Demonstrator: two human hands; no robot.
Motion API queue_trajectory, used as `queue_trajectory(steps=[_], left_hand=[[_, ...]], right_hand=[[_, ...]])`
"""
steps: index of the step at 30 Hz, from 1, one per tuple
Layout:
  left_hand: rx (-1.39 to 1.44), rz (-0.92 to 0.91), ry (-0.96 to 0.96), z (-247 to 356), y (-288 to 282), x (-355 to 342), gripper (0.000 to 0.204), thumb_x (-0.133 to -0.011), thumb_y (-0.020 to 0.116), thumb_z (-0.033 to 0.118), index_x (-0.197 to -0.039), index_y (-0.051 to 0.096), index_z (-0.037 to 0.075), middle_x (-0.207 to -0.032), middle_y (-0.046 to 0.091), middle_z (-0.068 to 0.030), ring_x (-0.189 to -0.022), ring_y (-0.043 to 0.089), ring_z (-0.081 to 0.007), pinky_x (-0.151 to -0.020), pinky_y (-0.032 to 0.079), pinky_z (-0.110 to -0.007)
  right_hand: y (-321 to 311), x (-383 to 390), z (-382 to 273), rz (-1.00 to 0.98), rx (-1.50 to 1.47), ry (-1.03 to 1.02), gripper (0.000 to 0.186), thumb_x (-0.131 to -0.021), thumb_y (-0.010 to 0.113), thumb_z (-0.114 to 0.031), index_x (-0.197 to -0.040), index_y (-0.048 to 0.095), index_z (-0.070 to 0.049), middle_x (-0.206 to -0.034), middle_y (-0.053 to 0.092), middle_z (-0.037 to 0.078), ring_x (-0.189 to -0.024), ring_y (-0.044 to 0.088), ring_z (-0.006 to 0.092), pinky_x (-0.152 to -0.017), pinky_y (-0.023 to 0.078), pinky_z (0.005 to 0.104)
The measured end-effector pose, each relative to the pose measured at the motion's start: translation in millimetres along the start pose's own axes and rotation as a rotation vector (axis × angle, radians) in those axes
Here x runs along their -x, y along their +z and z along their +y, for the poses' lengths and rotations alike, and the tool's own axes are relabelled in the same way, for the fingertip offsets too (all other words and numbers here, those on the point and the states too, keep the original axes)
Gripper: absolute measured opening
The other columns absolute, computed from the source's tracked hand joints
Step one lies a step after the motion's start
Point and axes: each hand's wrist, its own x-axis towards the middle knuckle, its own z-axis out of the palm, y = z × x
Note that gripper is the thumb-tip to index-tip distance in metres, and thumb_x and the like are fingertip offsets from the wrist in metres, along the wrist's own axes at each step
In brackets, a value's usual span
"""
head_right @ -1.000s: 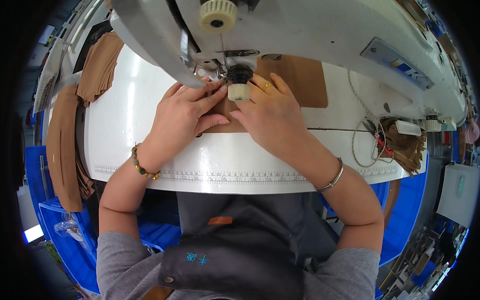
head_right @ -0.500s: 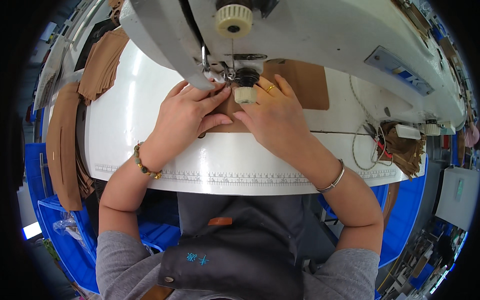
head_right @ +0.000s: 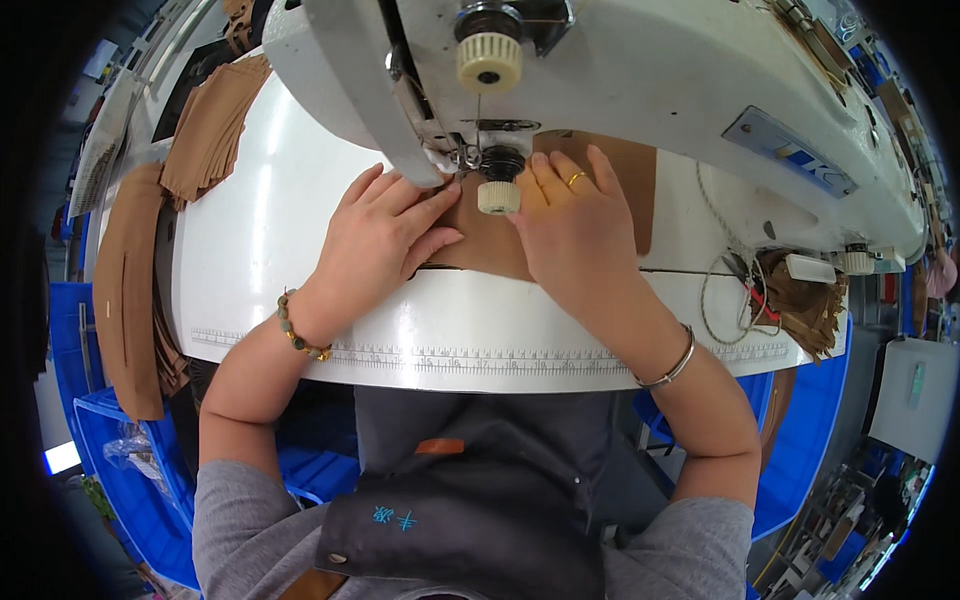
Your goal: Sewing a zipper and leather panels together using an industrial sewing machine in a leather goods workshop.
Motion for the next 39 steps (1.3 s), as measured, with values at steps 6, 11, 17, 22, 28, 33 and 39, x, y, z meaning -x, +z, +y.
queue_trajectory(steps=[6, 11, 17, 22, 28, 33, 39], left_hand=[[0.081, -0.035, -0.024, 2.3, -3.9, 7.0, 0.047, -0.091, 0.074, 0.036, -0.127, 0.073, 0.006, -0.13, 0.07, -0.0079, -0.122, 0.064, -0.0287, -0.111, 0.047, -0.046], [0.122, -0.087, -0.031, -0.7, -4.3, 8.0, 0.056, -0.089, 0.075, 0.042, -0.131, 0.07, 0.005, -0.136, 0.068, -0.0097, -0.129, 0.062, -0.0307, -0.111, 0.047, -0.048], [0.134, -0.087, -0.009, 3.7, -4.4, 6.2, 0.068, -0.079, 0.081, 0.044, -0.129, 0.071, 0.0, -0.137, 0.068, -0.0105, -0.119, 0.065, -0.0314, -0.104, 0.051, -0.042], [0.077, -0.056, 0.003, 7.1, -4.7, 3.6, 0.069, -0.077, 0.081, 0.045, -0.127, 0.072, -0.001, -0.135, 0.069, -0.0114, -0.124, 0.064, -0.0323, -0.104, 0.052, -0.041], [0.061, -0.065, -0.005, 7.9, -4.7, 3.0, 0.069, -0.077, 0.08, 0.047, -0.126, 0.073, -0.001, -0.136, 0.069, -0.0114, -0.128, 0.063, -0.0321, -0.106, 0.051, -0.042], [0.056, -0.072, -0.003, 6.2, -4.2, 1.1, 0.067, -0.079, 0.08, 0.048, -0.125, 0.073, 0.0, -0.136, 0.069, -0.0111, -0.128, 0.063, -0.032, -0.105, 0.051, -0.041], [0.049, -0.058, -0.009, 2.4, -0.4, -1.4, 0.065, -0.081, 0.078, 0.049, -0.125, 0.074, 0.001, -0.137, 0.069, -0.0096, -0.128, 0.064, -0.0312, -0.104, 0.05, -0.041]], right_hand=[[-20.4, 26.4, -53.6, -0.061, -0.065, -0.206, 0.035, -0.083, 0.071, -0.019, -0.106, 0.075, 0.008, -0.111, 0.074, 0.03, -0.101, 0.071, 0.034, -0.116, 0.041, 0.057], [-24.8, 29.9, -64.1, -0.062, -0.051, -0.283, 0.035, -0.083, 0.073, -0.02, -0.107, 0.075, 0.005, -0.109, 0.074, 0.025, -0.1, 0.071, 0.0314, -0.112, 0.045, 0.0563], [-28.0, 7.8, -25.7, -0.051, -0.264, -0.191, 0.023, -0.088, 0.069, -0.021, -0.101, 0.077, -0.004, -0.1, 0.075, 0.016, -0.091, 0.071, 0.029, -0.106, 0.049, 0.0496], [-13.2, -6.0, -7.1, -0.051, -0.274, -0.073, 0.031, -0.084, 0.08, -0.033, -0.104, 0.078, -0.01, -0.11, 0.074, 0.009, -0.112, 0.068, 0.0286, -0.107, 0.047, 0.0465], [-5.2, -0.4, -13.0, -0.04, -0.164, -0.1, 0.037, -0.08, 0.083, -0.036, -0.105, 0.078, -0.01, -0.117, 0.072, 0.008, -0.122, 0.065, 0.0268, -0.112, 0.045, 0.0463], [-3.6, -3.3, -10.8, -0.034, -0.172, -0.091, 0.036, -0.081, 0.082, -0.036, -0.105, 0.079, -0.01, -0.116, 0.073, 0.008, -0.122, 0.065, 0.0262, -0.112, 0.044, 0.0487], [0.2, -4.9, -6.5, -0.012, -0.153, -0.094, 0.034, -0.082, 0.081, -0.036, -0.104, 0.08, -0.01, -0.114, 0.073, 0.007, -0.122, 0.064, 0.0256, -0.112, 0.044, 0.0507]])
